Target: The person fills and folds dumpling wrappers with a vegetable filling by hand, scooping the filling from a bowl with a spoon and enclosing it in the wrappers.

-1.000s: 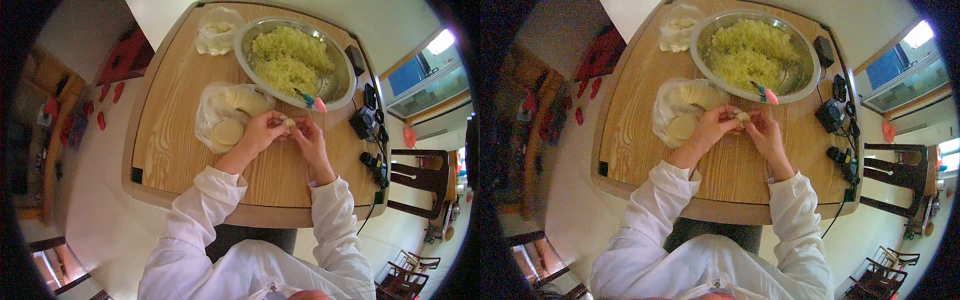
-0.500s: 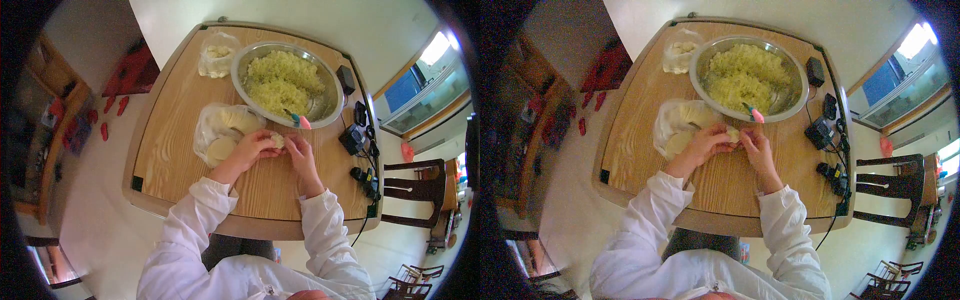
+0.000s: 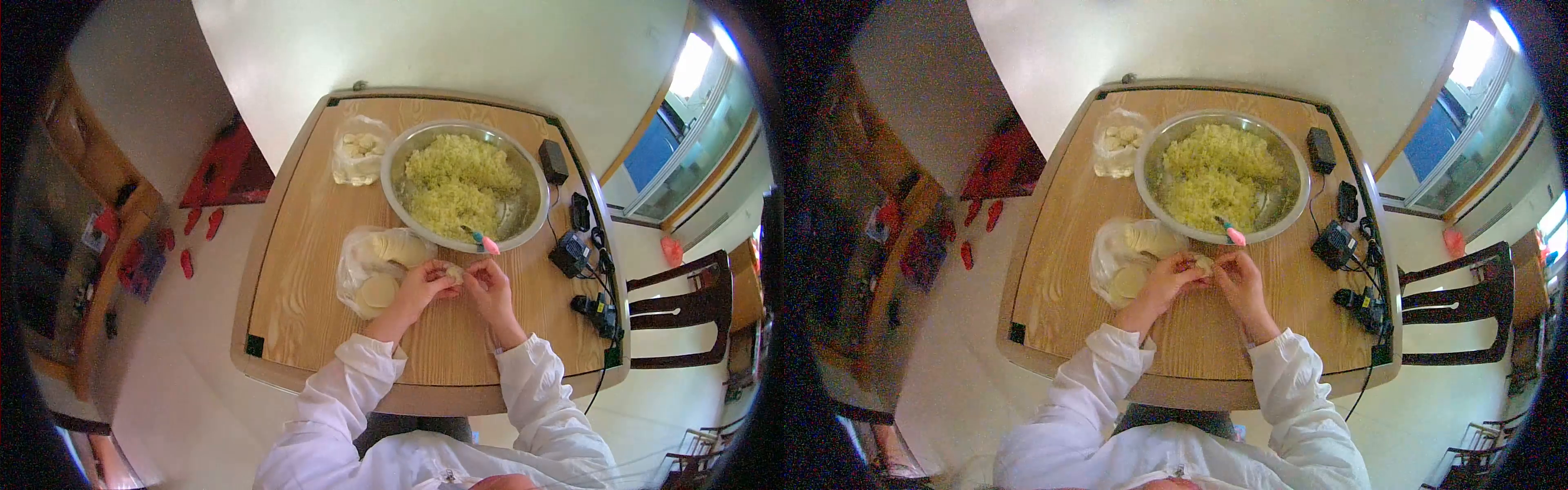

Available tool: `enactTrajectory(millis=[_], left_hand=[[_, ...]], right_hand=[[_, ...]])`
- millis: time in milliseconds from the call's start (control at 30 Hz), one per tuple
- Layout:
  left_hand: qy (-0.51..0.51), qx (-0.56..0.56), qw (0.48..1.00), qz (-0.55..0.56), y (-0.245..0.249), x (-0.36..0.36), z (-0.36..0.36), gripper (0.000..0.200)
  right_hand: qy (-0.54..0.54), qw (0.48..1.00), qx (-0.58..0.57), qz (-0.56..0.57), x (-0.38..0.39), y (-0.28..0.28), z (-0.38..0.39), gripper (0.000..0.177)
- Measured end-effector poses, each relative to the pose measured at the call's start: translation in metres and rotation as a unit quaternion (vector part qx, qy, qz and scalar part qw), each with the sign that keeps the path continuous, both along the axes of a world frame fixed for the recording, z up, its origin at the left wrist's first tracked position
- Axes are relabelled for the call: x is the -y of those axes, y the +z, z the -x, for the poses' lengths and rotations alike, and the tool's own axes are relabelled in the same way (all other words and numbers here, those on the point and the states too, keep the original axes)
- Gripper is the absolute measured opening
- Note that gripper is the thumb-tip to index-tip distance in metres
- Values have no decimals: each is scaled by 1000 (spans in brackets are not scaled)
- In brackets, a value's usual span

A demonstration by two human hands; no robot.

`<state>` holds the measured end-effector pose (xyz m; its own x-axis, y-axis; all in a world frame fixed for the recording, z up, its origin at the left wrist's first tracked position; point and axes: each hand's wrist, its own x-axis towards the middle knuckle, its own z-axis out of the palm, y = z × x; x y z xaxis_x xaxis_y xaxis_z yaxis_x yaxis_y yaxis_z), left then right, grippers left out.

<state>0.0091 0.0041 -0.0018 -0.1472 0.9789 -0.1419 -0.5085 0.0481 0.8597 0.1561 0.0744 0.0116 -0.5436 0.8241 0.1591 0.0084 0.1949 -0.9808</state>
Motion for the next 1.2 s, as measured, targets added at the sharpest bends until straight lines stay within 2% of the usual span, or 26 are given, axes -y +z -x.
enactTrajectory(millis=[67, 200, 300, 400, 467, 567, 633, 667, 733, 800, 900, 1000, 1100, 1200], left_hand=[[11, 28, 999, 33, 6, 1, -2, 22], [11, 18, 999, 32, 4, 1, -3, 21], [4, 9, 999, 34, 3, 2, -4, 22], [6, 41, 999, 24, 12, 3, -2, 24], [10, 94, 995, 10, 17, 4, 4, 24], [57, 73, 995, -28, 25, 11, 17, 25], [159, -32, 986, -47, 41, 21, 44, 27], [205, -83, 974, -54, 49, 28, 60, 27], [300, -248, 921, -4, 31, 37, 118, 25], [416, -382, 825, 4, 19, 39, 163, 23], [373, -512, 761, 140, 0, 52, 212, 25], [358, -540, 753, 118, -22, 53, 228, 30], [482, -594, 641, 59, -28, 59, 208, 34], [505, -611, 598, 120, -29, 54, 199, 33]], right_hand=[[-10, 998, 14, -58, 1, 2, 2, 12], [-39, 988, 45, -142, 7, 15, 3, 9], [-54, 989, 58, -122, 5, 2, 1, 10], [-62, 996, -48, -32, -2, -4, 3, 12], [-68, 997, -4, -41, -6, -2, 3, 14], [-47, 993, 62, -93, -14, -19, -1, 16], [-23, 990, 86, -106, -11, -11, 0, 15], [-23, 992, 76, -97, -11, -11, 2, 14], [-30, 995, 60, -75, -12, -13, 1, 12], [-25, 990, 66, -125, -18, -27, 0, 10], [-25, 988, 49, -144, -15, -21, 3, 9], [-26, 987, 55, -148, -12, -12, 5, 8], [-12, 990, 45, -136, -15, -18, 4, 8], [-12, 985, 84, -152, -16, -24, 4, 9]])
